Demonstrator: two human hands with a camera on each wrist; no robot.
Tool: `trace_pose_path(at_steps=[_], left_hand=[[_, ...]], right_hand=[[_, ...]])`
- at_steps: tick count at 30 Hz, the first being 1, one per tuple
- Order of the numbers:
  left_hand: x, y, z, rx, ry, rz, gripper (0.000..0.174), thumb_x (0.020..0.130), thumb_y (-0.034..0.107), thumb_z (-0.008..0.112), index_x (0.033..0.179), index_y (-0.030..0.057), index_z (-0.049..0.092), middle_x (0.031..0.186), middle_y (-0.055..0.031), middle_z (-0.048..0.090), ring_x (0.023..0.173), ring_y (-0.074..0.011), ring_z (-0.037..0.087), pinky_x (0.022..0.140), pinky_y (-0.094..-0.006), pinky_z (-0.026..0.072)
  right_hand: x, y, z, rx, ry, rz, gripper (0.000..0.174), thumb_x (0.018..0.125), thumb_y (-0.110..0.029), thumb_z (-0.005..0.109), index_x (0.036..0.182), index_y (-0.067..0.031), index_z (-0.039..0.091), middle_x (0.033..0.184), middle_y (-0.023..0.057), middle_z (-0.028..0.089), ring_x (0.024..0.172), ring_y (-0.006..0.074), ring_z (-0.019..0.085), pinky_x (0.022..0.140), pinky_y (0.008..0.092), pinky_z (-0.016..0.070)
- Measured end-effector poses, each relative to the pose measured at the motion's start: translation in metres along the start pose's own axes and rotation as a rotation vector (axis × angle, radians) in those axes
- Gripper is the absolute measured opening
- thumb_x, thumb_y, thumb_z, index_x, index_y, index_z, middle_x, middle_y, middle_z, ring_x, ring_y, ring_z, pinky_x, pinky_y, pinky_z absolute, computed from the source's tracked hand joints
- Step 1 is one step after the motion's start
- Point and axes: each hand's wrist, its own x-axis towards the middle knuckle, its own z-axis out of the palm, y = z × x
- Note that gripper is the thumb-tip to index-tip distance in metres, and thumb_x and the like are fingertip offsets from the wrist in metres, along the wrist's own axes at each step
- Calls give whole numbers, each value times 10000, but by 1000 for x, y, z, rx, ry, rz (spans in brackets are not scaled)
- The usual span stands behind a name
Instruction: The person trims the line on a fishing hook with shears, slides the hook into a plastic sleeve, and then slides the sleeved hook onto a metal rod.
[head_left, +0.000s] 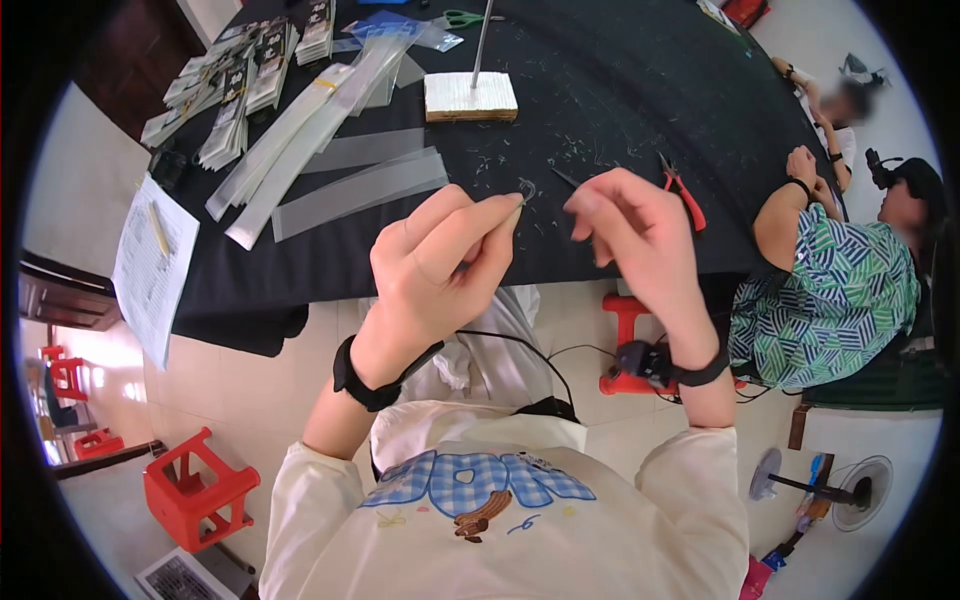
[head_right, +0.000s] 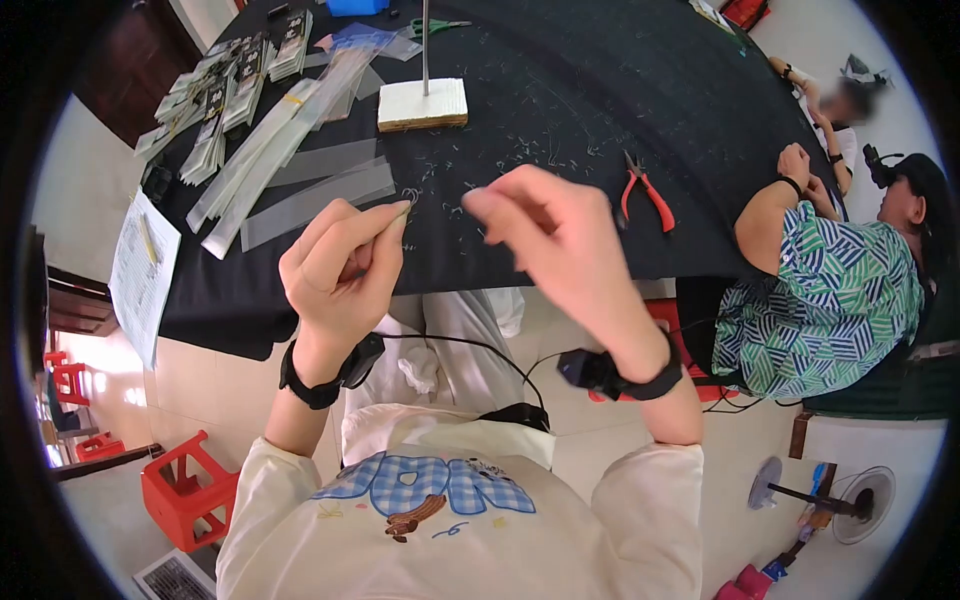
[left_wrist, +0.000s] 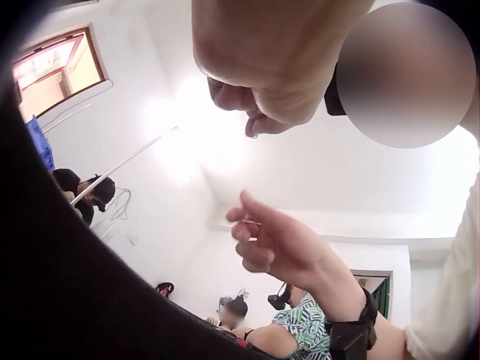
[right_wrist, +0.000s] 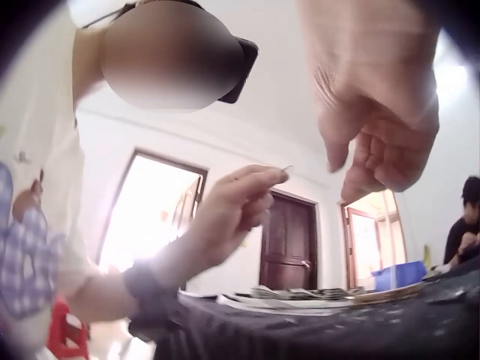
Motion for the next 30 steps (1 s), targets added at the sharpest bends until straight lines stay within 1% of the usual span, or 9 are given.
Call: trace_pose_path(at_steps=[6,8,10,12,15,17,23,27,30], left_hand=[[9,11,-1,-124,-27,-9,193,675,-104,626,829,11,629,562,-11,450,423,-55,379,384,-191,297],[10,11,-4,-238,-40,-89,170,694,-105,608,821,6,624,565,-8,457,437,-34,367,390,-182,266],[11,10,-4,-313,-27,-152,161,705,-109,598,814,7,619,563,-5,453,445,-28,362,398,-177,253],[16,12,-3,-314,-13,-152,158,706,-104,605,813,10,618,556,1,442,443,-28,361,400,-177,254],[25,13,-1,-141,-24,-42,164,702,-101,612,821,12,615,551,-7,433,426,-56,378,391,-194,285],[30,11,2,46,-10,123,179,689,-95,623,834,10,608,571,-23,439,413,-107,409,387,-229,336],[45,-4,3,216,-15,353,211,660,-70,646,853,-1,596,611,-30,443,429,-149,456,392,-272,385],[50,-10,3,197,20,379,230,645,-131,625,837,-4,619,555,-26,443,412,-109,426,380,-228,342],[53,-14,1,248,4,413,241,642,-71,641,869,-9,595,626,-27,447,451,-146,480,413,-264,407]], right_hand=[[3,-8,17,37,-56,-239,157,827,-152,620,802,1,594,586,22,576,522,29,512,449,178,363],[6,-10,12,69,-136,-141,163,837,-160,607,812,1,598,565,15,568,517,22,506,434,174,350],[5,-7,12,62,-106,-153,175,851,-174,590,817,-3,602,613,14,583,501,16,486,416,169,338],[4,-10,11,235,-39,-111,177,858,-173,578,856,1,615,679,26,599,487,23,476,405,167,344],[7,-25,3,338,-32,-93,172,854,-153,579,904,6,622,728,42,604,479,31,475,403,163,354],[9,-35,0,315,-41,-99,181,852,-147,580,925,14,622,723,47,605,479,33,480,402,165,357],[23,-50,-1,310,-64,-49,205,832,-131,595,939,41,624,723,55,607,469,44,486,395,176,367],[30,-54,2,323,-70,-14,186,818,-120,609,931,27,629,713,63,600,459,66,487,408,189,376],[36,-56,4,340,-63,-21,179,815,-111,609,924,31,627,716,62,600,467,66,492,408,192,381]])
